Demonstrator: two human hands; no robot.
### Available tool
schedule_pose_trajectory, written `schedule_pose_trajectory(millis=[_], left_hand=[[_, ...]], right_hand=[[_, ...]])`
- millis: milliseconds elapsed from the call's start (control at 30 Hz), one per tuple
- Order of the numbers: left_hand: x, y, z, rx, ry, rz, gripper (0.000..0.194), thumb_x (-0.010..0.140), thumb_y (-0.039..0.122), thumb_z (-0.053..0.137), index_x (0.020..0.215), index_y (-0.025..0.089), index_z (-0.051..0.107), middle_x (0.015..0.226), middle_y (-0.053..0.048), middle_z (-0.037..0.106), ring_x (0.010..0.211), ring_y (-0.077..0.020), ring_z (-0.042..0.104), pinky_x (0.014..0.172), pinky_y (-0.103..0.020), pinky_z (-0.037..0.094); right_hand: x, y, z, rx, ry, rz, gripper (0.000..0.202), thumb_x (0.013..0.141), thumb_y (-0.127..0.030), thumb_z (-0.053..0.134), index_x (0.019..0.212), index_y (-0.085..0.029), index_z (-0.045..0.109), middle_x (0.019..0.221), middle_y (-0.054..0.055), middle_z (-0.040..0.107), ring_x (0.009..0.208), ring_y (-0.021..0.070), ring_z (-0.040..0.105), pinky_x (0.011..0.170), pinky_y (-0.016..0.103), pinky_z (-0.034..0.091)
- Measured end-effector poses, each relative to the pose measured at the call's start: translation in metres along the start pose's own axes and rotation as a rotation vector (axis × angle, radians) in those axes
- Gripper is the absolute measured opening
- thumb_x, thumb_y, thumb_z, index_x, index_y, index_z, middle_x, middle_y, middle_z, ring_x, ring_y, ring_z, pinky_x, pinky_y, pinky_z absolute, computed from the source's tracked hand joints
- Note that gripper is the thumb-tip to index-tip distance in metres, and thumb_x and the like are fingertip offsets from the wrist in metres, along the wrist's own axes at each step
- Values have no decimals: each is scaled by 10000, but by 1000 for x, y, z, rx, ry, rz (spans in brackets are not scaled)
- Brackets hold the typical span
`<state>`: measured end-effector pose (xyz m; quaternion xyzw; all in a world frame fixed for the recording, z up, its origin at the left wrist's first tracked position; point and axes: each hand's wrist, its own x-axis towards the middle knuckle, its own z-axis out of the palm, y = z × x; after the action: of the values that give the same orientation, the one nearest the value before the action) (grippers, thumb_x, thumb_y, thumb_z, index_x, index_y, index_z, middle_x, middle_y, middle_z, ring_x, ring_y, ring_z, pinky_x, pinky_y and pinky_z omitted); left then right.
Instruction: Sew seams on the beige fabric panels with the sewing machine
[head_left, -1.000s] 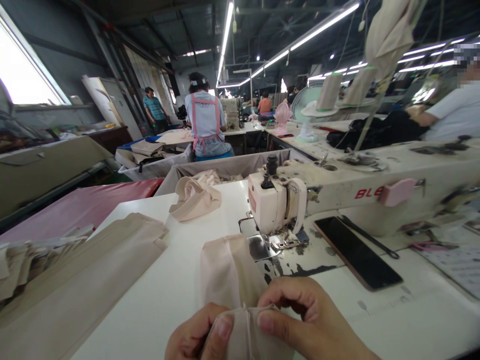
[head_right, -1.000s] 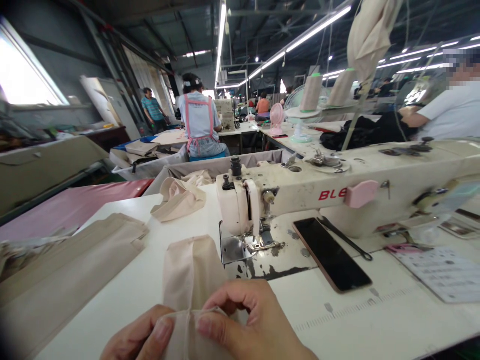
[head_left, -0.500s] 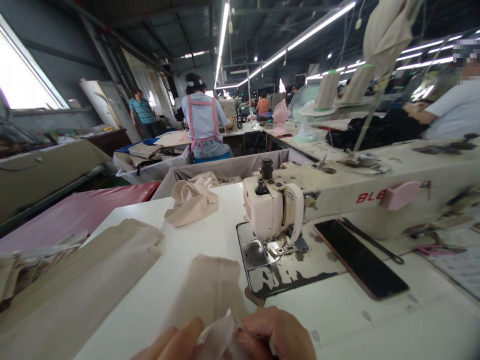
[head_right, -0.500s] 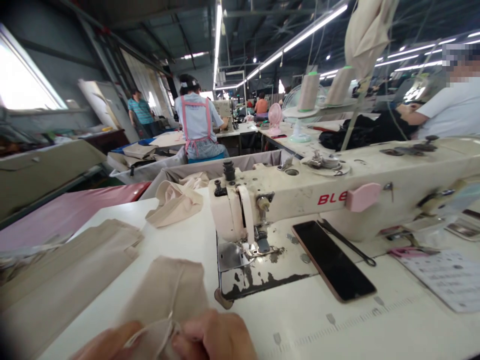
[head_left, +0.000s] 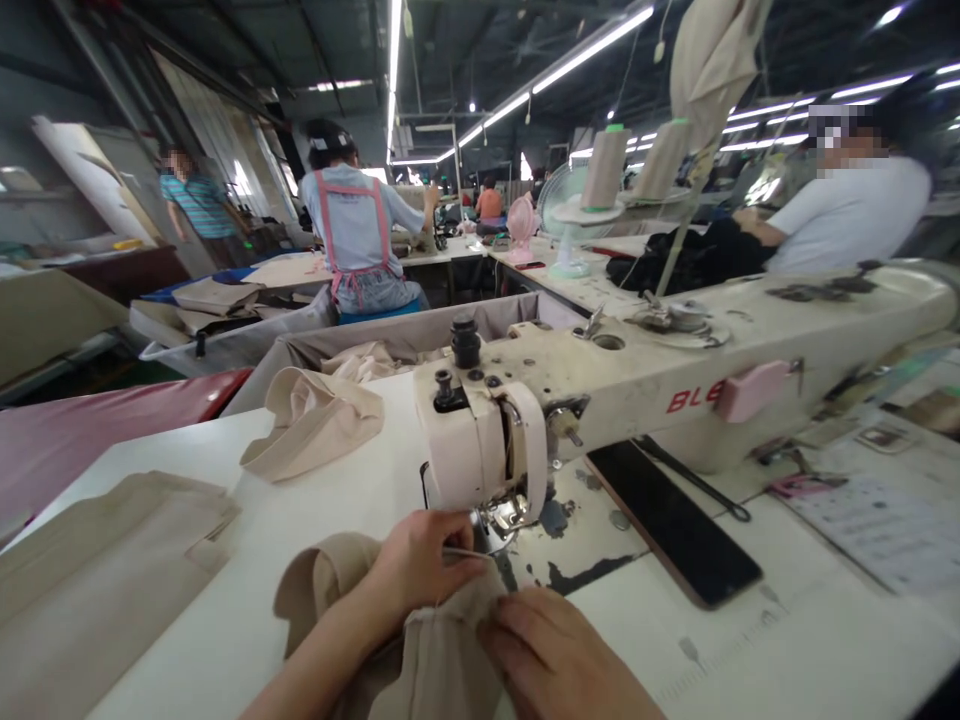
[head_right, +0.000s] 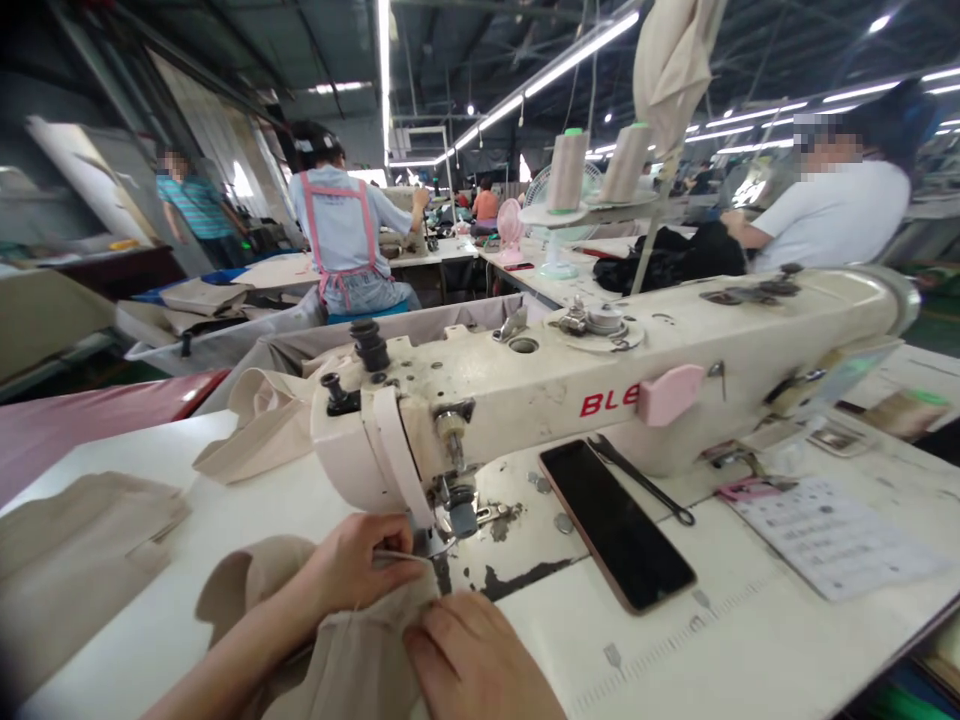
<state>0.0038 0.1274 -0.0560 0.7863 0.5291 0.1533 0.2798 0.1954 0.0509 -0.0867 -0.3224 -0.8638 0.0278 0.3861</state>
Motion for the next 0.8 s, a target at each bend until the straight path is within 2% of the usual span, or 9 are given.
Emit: schedule_pose_trajectory(millis=[100, 233, 400, 467, 533, 633, 700, 800], left_hand=[[-5, 3, -6, -22, 26, -8, 89, 739, 159, 543, 662, 165, 589, 603, 32, 542, 607, -119, 508, 591, -195, 368], [-6, 8, -12, -35, 19, -25, 112, 730, 117, 502, 667, 164, 582, 618, 25, 557, 623, -123, 543, 601, -196, 383], [-7, 9, -15, -3, 12, -48, 86, 731, 144, 550, 703, 170, 628, 671, 7, 639, 656, -148, 597, 609, -211, 405], [-6, 8, -12, 27, 30, -63, 89, 743, 169, 570, 721, 178, 656, 706, -7, 675, 690, -169, 623, 635, -229, 420], [-1, 5, -7, 54, 64, -83, 111, 753, 187, 575, 757, 185, 686, 760, -27, 707, 750, -196, 648, 680, -249, 445], [10, 0, 0, 88, 133, -120, 163, 765, 220, 571, 842, 181, 710, 856, -65, 729, 854, -238, 660, 752, -288, 476], [17, -3, 2, 106, 171, -132, 183, 762, 244, 580, 865, 173, 713, 900, -88, 728, 897, -265, 657, 782, -317, 483], [25, -7, 2, 113, 190, -120, 174, 751, 254, 604, 852, 168, 718, 892, -102, 724, 906, -289, 657, 777, -339, 492]], right_hand=[[7, 10, 6, -33, -4, -123, 319, 986, -118, 341, 998, -129, 659, 873, 69, 704, 821, 196, 658, 844, 304, 566], [5, 15, 14, -73, 37, -206, 271, 978, -109, 393, 988, -140, 662, 860, 40, 706, 920, 174, 643, 1032, 330, 447], [3, 18, 14, -50, 39, -193, 282, 990, -132, 392, 983, -153, 673, 884, 24, 715, 993, 149, 626, 1116, 280, 324], [4, 20, 12, -53, 40, -207, 285, 988, -128, 388, 993, -148, 672, 872, 27, 716, 964, 149, 631, 1109, 276, 333], [6, 22, 9, -57, 1, -212, 256, 963, -123, 417, 1021, -127, 666, 885, 48, 713, 936, 173, 631, 1065, 300, 399], [9, 26, 1, -18, -165, -143, 252, 903, -174, 513, 1111, -113, 642, 1003, 90, 698, 972, 230, 613, 998, 351, 471], [11, 28, -3, 19, -226, -103, 303, 875, -200, 550, 1152, -108, 630, 1065, 106, 684, 1010, 253, 597, 1004, 365, 468], [12, 30, -5, 52, -232, -83, 338, 852, -200, 566, 1169, -100, 625, 1094, 113, 675, 1054, 259, 583, 1054, 367, 419]])
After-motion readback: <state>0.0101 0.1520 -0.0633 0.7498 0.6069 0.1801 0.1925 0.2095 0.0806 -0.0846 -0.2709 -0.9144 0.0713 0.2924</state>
